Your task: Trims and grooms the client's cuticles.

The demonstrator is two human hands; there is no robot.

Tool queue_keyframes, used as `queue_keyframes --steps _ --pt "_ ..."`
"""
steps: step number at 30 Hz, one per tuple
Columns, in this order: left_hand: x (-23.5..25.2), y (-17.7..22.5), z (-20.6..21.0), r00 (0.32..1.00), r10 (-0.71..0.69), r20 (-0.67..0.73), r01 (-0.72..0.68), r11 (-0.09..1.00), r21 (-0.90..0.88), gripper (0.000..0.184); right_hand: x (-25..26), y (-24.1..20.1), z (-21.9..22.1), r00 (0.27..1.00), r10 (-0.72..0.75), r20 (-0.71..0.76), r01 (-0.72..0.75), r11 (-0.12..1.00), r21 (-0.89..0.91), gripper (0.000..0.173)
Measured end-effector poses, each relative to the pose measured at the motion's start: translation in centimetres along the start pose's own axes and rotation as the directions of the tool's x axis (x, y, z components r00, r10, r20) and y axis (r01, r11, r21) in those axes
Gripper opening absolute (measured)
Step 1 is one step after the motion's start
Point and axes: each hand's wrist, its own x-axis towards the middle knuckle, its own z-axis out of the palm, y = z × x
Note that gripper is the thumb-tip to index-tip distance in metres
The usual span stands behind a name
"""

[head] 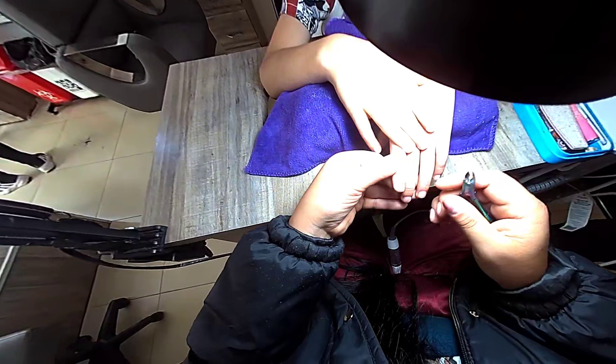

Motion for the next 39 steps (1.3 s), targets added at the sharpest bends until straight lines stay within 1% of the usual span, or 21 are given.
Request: queue_keyframes --steps 5,23,27,28,30,32,33,35,36,37,39 --pt "0.1 -0.1 0.1 1.0 -0.005 -0.006 0.006 1.0 0.008 0.03 0.0 0.2 -0.1 0.999 0.037 -0.017 -0.037 0.999 0.028 0.016" --pt "-0.3 -0.3 -0.3 0.999 0.034 0.037 -0.034 0.999 0.01 0.031 -0.1 0.2 0.0 0.999 0.043 -0.014 -0.043 0.998 0.045 0.014" --pt "-1.1 -0.4 -0.4 0.999 0.048 0.02 -0.049 0.998 0.035 0.018 -0.1 0.3 -0.1 0.998 0.056 -0.042 -0.053 0.996 0.075 0.016" --pt "-1.3 -0.5 -0.5 0.998 0.055 0.017 -0.055 0.997 0.049 0.015 0.1 0.3 -0.2 0.996 0.07 -0.048 -0.066 0.994 0.086 0.02" --pt "-1.7 -0.6 -0.9 0.997 0.071 0.016 -0.072 0.995 0.075 0.013 0.4 0.2 -0.3 0.987 0.147 -0.06 -0.139 0.983 0.124 0.029" --pt "-2.0 -0.6 -1.2 0.997 0.077 0.018 -0.079 0.99 0.115 0.015 0.9 0.0 -0.6 0.961 0.274 -0.017 -0.264 0.94 0.217 0.035" --pt "-2.1 -0.6 -1.4 0.996 0.089 0.023 -0.092 0.987 0.131 0.017 1.3 -0.2 -0.7 0.937 0.348 0.022 -0.34 0.898 0.278 0.035" --pt "-2.2 -0.7 -1.7 0.99 0.127 0.057 -0.136 0.974 0.182 0.018 1.8 -0.5 -0.7 0.883 0.449 0.134 -0.463 0.791 0.4 0.025" --pt "-2.2 -0.7 -1.9 0.984 0.148 0.095 -0.165 0.964 0.209 0.017 1.9 -0.5 -0.7 0.861 0.468 0.197 -0.503 0.73 0.463 0.021" --pt "-2.2 -0.6 -2.1 0.977 0.162 0.14 -0.192 0.953 0.235 0.016 2.0 -0.5 -0.8 0.843 0.468 0.265 -0.534 0.668 0.518 0.021" --pt "-2.2 -0.4 -2.3 0.967 0.161 0.198 -0.212 0.938 0.275 0.016 2.2 -0.5 -0.8 0.815 0.457 0.356 -0.575 0.56 0.597 0.03"
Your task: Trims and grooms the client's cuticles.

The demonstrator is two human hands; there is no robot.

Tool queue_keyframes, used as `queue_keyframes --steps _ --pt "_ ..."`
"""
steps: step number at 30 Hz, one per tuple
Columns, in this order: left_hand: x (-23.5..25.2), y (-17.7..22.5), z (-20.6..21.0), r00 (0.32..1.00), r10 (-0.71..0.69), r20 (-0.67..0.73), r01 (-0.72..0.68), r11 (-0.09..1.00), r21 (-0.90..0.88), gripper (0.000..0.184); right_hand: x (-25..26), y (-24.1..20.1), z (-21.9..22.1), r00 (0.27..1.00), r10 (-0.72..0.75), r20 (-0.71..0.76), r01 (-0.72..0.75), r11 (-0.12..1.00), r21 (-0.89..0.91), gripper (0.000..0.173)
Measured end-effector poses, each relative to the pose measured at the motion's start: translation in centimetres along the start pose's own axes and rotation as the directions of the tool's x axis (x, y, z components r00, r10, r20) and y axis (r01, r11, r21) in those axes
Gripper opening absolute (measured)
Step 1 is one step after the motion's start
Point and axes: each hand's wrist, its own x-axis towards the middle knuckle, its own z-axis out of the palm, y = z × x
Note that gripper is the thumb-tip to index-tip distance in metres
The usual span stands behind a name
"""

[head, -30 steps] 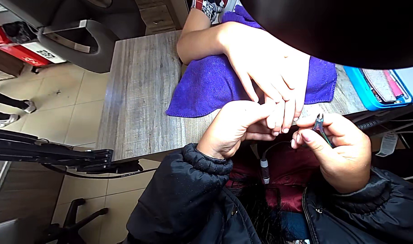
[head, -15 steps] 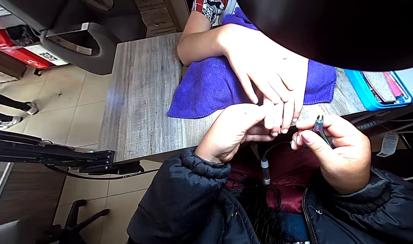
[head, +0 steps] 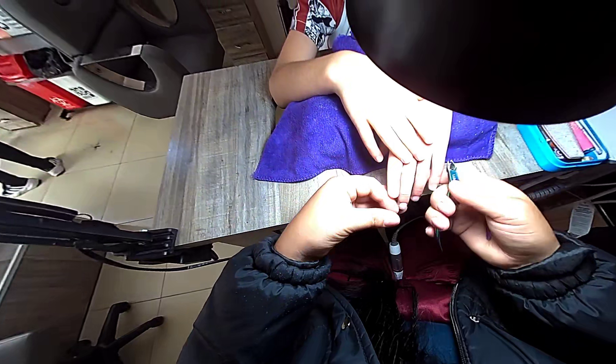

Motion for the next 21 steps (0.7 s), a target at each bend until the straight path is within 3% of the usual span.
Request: queue_keyframes --steps 3,5,8,13,17,21 --pt "-0.3 0.3 -0.2 0.997 -0.031 -0.076 0.034 0.998 0.046 0.012 -0.1 -0.3 -0.2 0.999 0.011 0.045 -0.015 0.997 0.078 0.033" --pt "-0.2 0.9 0.3 0.967 -0.106 -0.233 0.105 0.994 -0.016 0.007 -0.2 -0.8 -0.5 0.998 0.029 0.051 -0.035 0.992 0.119 0.033" --pt "0.8 0.8 0.0 0.923 -0.121 -0.367 0.077 0.988 -0.132 0.014 -0.4 -1.7 -1.1 0.995 0.051 0.089 -0.067 0.981 0.184 0.032" --pt "2.0 0.5 0.6 0.916 -0.186 -0.356 0.052 0.934 -0.354 0.04 -0.7 -2.3 -1.7 0.989 0.057 0.138 -0.092 0.959 0.269 0.032" --pt "2.8 0.2 1.7 0.895 -0.236 -0.379 0.068 0.911 -0.406 0.042 -0.8 -2.4 -2.1 0.989 0.054 0.141 -0.091 0.957 0.277 0.033" --pt "3.2 -0.2 1.5 0.931 -0.186 -0.315 0.047 0.914 -0.402 0.043 -0.8 -2.3 -2.5 0.988 0.057 0.142 -0.093 0.96 0.263 0.033"
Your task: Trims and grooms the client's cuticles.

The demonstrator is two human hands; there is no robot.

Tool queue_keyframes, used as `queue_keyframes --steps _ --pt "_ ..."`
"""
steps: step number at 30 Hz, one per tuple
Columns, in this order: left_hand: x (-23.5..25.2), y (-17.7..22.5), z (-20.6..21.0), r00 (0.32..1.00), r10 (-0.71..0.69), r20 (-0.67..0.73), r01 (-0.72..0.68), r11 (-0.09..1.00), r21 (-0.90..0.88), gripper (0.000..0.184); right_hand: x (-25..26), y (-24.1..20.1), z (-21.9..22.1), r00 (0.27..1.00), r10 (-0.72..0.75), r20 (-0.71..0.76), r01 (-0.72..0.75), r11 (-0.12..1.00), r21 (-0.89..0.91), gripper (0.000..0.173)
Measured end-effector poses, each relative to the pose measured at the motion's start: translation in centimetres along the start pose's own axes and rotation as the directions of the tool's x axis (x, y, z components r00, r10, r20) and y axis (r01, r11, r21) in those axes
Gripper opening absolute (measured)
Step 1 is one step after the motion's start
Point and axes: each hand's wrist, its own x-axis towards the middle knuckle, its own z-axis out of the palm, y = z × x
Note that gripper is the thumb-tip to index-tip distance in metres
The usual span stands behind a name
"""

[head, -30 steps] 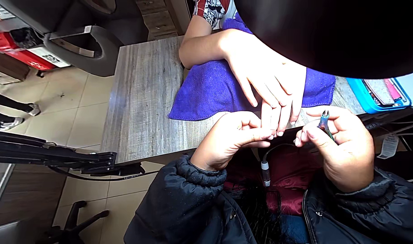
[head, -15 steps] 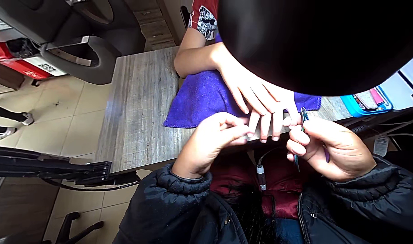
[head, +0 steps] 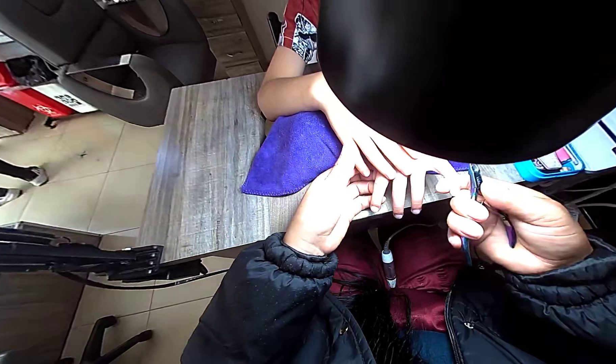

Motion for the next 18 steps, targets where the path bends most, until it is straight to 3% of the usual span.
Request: queue_keyframes --steps 3,10,14,18 --pt "0.2 0.3 -0.2 0.998 0.001 0.062 -0.003 1.0 0.025 0.013 0.1 0.0 0.0 1.0 0.002 0.0 -0.002 1.0 -0.008 0.033" --pt "-0.3 -0.7 -0.1 0.999 0.033 0.0 -0.032 0.978 -0.207 0.019 0.3 0.3 -0.3 0.998 0.017 -0.053 -0.019 0.999 -0.033 0.034" --pt "-0.7 -1.3 1.3 0.974 0.152 -0.169 -0.174 0.977 -0.121 0.03 0.5 0.6 -0.4 0.997 0.019 -0.074 -0.023 0.999 -0.05 0.034" --pt "-1.2 -2.7 2.3 0.912 0.372 -0.174 -0.367 0.928 0.058 0.035 0.6 0.6 -0.5 0.993 0.034 -0.113 -0.046 0.994 -0.102 0.034"
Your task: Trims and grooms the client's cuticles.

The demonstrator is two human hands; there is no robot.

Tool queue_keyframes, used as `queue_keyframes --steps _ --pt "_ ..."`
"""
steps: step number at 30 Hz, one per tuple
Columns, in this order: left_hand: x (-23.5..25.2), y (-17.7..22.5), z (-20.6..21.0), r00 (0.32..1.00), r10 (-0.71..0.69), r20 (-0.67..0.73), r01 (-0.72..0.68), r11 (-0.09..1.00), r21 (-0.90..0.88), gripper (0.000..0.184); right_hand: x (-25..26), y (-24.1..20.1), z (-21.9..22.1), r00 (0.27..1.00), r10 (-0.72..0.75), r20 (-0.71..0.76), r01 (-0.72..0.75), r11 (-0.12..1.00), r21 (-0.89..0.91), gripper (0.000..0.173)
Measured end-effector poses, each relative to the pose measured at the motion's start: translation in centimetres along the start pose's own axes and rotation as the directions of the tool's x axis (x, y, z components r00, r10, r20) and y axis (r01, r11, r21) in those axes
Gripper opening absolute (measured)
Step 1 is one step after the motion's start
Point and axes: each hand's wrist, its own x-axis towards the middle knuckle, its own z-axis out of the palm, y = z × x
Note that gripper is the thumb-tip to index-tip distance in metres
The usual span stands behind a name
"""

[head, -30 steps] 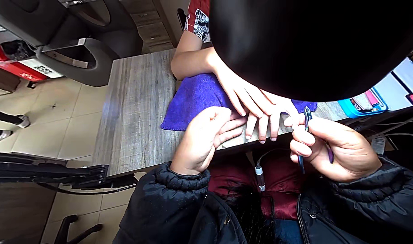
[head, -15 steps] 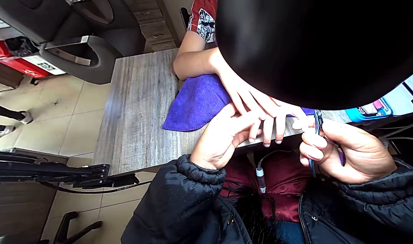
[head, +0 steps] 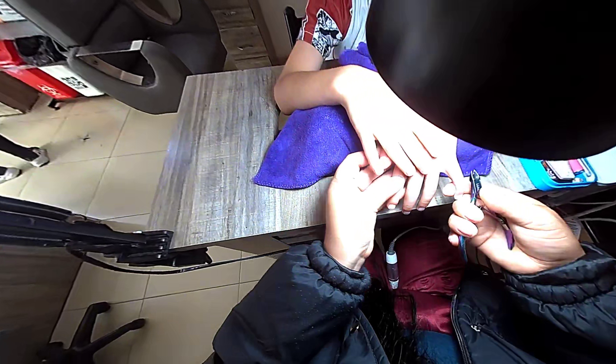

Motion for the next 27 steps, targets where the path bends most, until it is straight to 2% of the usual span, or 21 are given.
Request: queue_keyframes --steps 4,8,12,16,27 --pt "-0.5 -0.5 -0.1 0.993 0.109 0.044 -0.112 0.99 0.083 0.029 0.0 0.0 -0.1 0.999 0.01 -0.049 -0.011 1.0 -0.016 0.035" --pt "-0.3 -0.5 -0.1 0.996 0.082 0.035 -0.084 0.993 0.079 0.009 0.1 0.2 -0.2 0.999 0.012 -0.051 -0.013 1.0 -0.015 0.034" --pt "-0.4 -1.2 0.0 0.981 0.191 0.032 -0.194 0.97 0.145 0.019 0.1 0.4 -0.3 0.999 0.008 -0.053 -0.008 1.0 -0.005 0.032" --pt "0.1 -2.2 0.6 0.954 0.297 -0.032 -0.288 0.944 0.164 0.023 0.0 0.4 -0.3 0.998 -0.01 -0.069 0.009 1.0 -0.017 0.031" --pt "0.3 -2.5 0.8 0.939 0.343 -0.038 -0.328 0.921 0.21 0.025 0.1 0.7 -0.3 0.998 -0.017 -0.058 0.016 1.0 -0.02 0.033"
